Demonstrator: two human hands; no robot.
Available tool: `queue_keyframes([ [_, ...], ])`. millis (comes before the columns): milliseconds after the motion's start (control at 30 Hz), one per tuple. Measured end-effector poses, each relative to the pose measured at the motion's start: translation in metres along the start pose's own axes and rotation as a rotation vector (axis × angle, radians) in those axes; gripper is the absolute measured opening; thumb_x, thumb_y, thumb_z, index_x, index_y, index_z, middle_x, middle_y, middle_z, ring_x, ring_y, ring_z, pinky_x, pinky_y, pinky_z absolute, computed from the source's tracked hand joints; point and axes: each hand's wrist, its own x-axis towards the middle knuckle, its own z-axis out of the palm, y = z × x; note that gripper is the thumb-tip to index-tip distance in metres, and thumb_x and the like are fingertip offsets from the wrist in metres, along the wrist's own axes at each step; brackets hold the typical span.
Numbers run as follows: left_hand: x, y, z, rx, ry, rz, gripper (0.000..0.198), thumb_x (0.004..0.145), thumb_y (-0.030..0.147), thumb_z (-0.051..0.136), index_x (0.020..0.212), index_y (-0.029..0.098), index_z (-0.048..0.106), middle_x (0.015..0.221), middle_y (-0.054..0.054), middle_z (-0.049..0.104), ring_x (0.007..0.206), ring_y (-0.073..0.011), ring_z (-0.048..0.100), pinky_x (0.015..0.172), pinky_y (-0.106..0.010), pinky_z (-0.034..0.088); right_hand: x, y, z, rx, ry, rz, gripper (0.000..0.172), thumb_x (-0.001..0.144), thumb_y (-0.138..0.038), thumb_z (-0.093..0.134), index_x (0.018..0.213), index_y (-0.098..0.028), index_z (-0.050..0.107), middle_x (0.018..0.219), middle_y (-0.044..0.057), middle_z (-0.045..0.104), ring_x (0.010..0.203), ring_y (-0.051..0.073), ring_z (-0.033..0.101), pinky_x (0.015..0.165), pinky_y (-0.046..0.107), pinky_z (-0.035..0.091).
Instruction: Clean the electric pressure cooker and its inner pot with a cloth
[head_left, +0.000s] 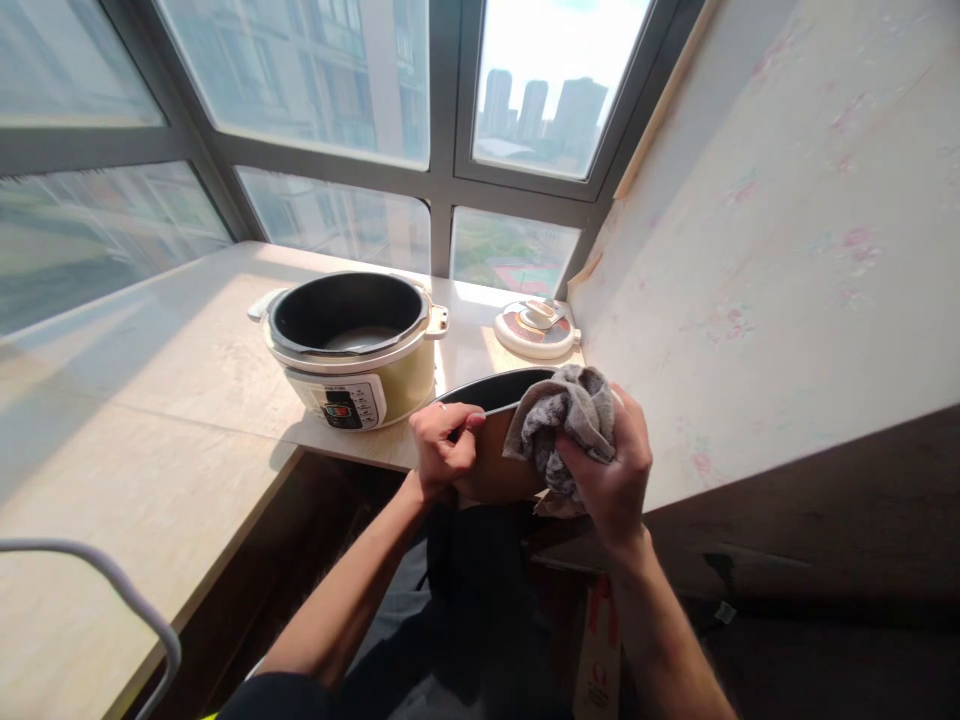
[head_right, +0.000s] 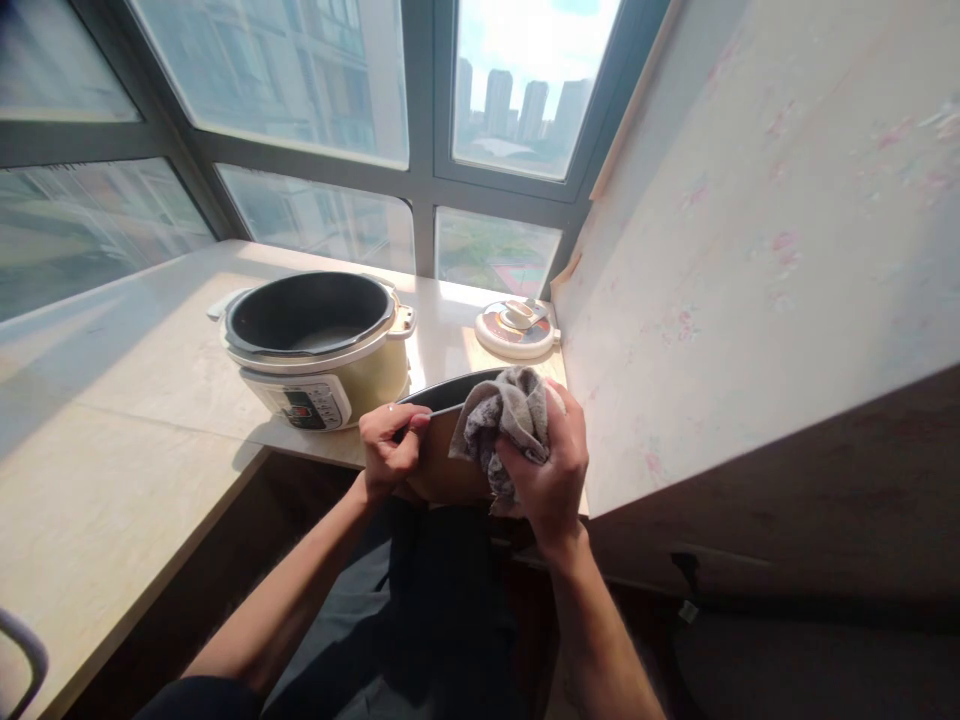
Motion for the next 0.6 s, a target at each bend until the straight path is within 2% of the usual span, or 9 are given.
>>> queue_keyframes([
  [67,-0.001,-0.002,-0.001,-0.057,0.049,-0.038,0.039,0.092,0.04,0.053,0.065,0.019,0.071,0.051,-0.002,0.062,0.047,-0.015,0.052,0.053,-0.029,0.04,0.021,0.013,-0.007,0.09,-0.025,0.158,0.052,0.071,-0.032,0.081,0.121,-0.023,0.072,0.121,0.007,0.069,0.116,0.031,0.062,0.107,0.051,0.048],
  [167,-0.001,-0.005,-0.005,-0.14,0.095,-0.104,0.044,0.092,0.048,0.055,0.063,0.019,0.072,0.053,-0.004,0.064,0.049,-0.0159,0.056,0.052,-0.029,0.041,0.049,0.035,-0.013,0.296,-0.083,0.422,0.051,0.059,-0.039,0.089,0.103,-0.019,0.075,0.091,0.003,0.074,0.089,0.025,0.067,0.086,0.041,0.056],
  [267,0.002,-0.01,-0.013,-0.251,0.151,-0.179,0.05,0.089,0.058,0.06,0.062,0.017,0.072,0.052,-0.004,0.062,0.048,-0.0151,0.053,0.049,-0.027,0.038,0.067,0.055,-0.015,0.433,-0.094,0.582,0.051,0.051,-0.043,0.093,0.09,-0.017,0.074,0.079,0.001,0.073,0.075,0.021,0.065,0.072,0.034,0.055],
  [400,0.01,-0.016,-0.02,-0.453,0.229,-0.323,0.056,0.081,0.067,0.066,0.06,0.016,0.071,0.049,-0.002,0.054,0.045,-0.0114,0.041,0.045,-0.025,0.028,0.074,0.074,-0.008,0.608,-0.093,0.759,0.054,0.051,-0.048,0.091,0.091,-0.017,0.071,0.079,0.003,0.075,0.078,0.027,0.07,0.07,0.037,0.057],
  [500,0.018,-0.019,-0.019,-0.596,0.258,-0.448,0.054,0.074,0.067,0.072,0.057,0.016,0.066,0.047,0.001,0.047,0.044,-0.0091,0.035,0.043,-0.023,0.025,0.071,0.085,0.001,0.715,-0.083,0.907,0.047,0.059,-0.052,0.084,0.089,-0.019,0.069,0.077,0.004,0.074,0.084,0.03,0.072,0.073,0.042,0.06],
  [533,0.02,-0.019,-0.018,-0.64,0.268,-0.492,0.053,0.073,0.065,0.074,0.054,0.017,0.062,0.046,0.002,0.043,0.043,-0.0084,0.033,0.043,-0.022,0.024,0.069,0.088,0.004,0.729,-0.081,0.935,0.044,0.061,-0.052,0.082,0.087,-0.019,0.069,0.075,0.004,0.073,0.084,0.029,0.072,0.073,0.042,0.06],
  [600,0.025,-0.019,-0.014,-0.722,0.301,-0.569,0.053,0.071,0.061,0.076,0.052,0.018,0.052,0.046,0.004,0.038,0.043,-0.0073,0.03,0.042,-0.021,0.024,0.065,0.092,0.009,0.699,-0.004,0.87,0.04,0.062,-0.052,0.082,0.082,-0.021,0.068,0.07,0.002,0.071,0.08,0.028,0.072,0.07,0.042,0.061],
])
